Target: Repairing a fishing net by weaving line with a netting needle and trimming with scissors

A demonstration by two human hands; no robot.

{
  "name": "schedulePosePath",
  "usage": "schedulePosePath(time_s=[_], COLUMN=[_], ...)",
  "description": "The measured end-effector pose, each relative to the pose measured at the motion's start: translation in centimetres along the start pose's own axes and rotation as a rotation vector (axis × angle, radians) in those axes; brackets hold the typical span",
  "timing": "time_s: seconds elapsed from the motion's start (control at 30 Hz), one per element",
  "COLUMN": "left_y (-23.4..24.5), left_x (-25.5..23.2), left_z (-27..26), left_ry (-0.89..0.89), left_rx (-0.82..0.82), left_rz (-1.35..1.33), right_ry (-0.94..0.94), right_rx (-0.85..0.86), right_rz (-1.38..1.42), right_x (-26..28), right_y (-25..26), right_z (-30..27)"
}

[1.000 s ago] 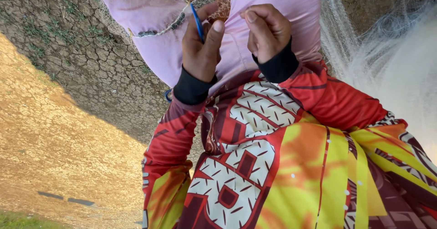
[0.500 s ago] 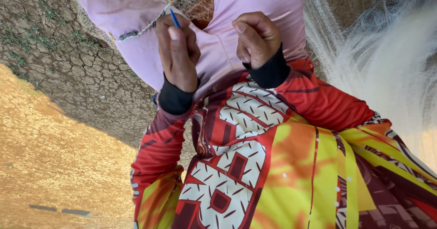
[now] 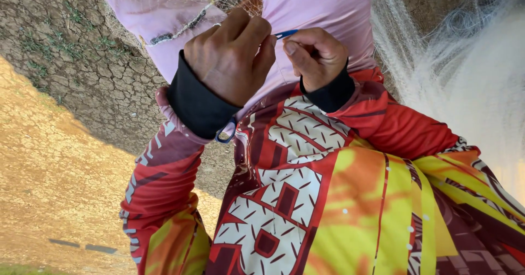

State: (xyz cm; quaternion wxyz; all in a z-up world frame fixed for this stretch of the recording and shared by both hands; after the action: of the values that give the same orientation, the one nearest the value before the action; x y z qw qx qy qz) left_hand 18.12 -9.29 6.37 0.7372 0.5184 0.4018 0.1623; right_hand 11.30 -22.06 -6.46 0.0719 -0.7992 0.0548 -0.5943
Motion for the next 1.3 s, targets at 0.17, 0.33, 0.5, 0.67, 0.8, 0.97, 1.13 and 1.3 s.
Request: schedulePosePath(time_s=[0.17, 0.33, 0.5, 0.67, 0.8, 0.97, 1.13, 1.3], left_y=[-1.6, -1.0, -2.5, -4.2, -4.8, -4.7, -4.1, -3.3], left_x=[-0.9, -2.5, -11.2, -16.6, -17.3, -17.6, -19.9, -18.8], left_z=[1.4, 3.0, 4.0, 3.5, 3.5, 3.1, 2.3, 2.1], left_ry=[-0.136, -0.201, -0.489, -0.498, -0.485, -0.38, -0.42, -0.362], left_rx=[-0.029, -0.321, -0.333, -0.328, -0.243, -0.194, -0.234, -0.301], left_rz=[-0.245, -0.161, -0.264, -0.588, -0.696, -0.891, -1.025, -1.006], right_ry=[-0.019, -0.025, -0.005, 0.114, 0.096, -0.025, -0.111, -0.066], right_rx=[0.026, 0.137, 0.126, 0.222, 0.441, 0.552, 0.473, 0.189], right_rz=[0.023, 0.144, 0.032, 0.345, 0.596, 0.688, 0.612, 0.126], right_x=[-1.7, -3.7, -4.4, -4.2, -3.9, -3.6, -5.5, -5.0], right_y=[1.6, 4.6, 5.6, 5.6, 5.8, 4.9, 3.7, 4.9], right_z=[-0.8, -1.7, -1.3, 0.0, 0.5, 1.4, 1.3, 1.1])
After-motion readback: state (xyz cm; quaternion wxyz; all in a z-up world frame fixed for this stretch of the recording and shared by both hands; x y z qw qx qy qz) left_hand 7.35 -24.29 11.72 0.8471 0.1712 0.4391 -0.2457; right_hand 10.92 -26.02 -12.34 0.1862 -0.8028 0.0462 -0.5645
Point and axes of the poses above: each hand's wrist, its own z-axis towards the middle knuckle, its own y-axis out of the back of the hand, x = y × z, the point moved 10 cm from there along z, towards the middle knuckle, and after that the axes turned 11 degrees about -y, right-handed, at the moved point
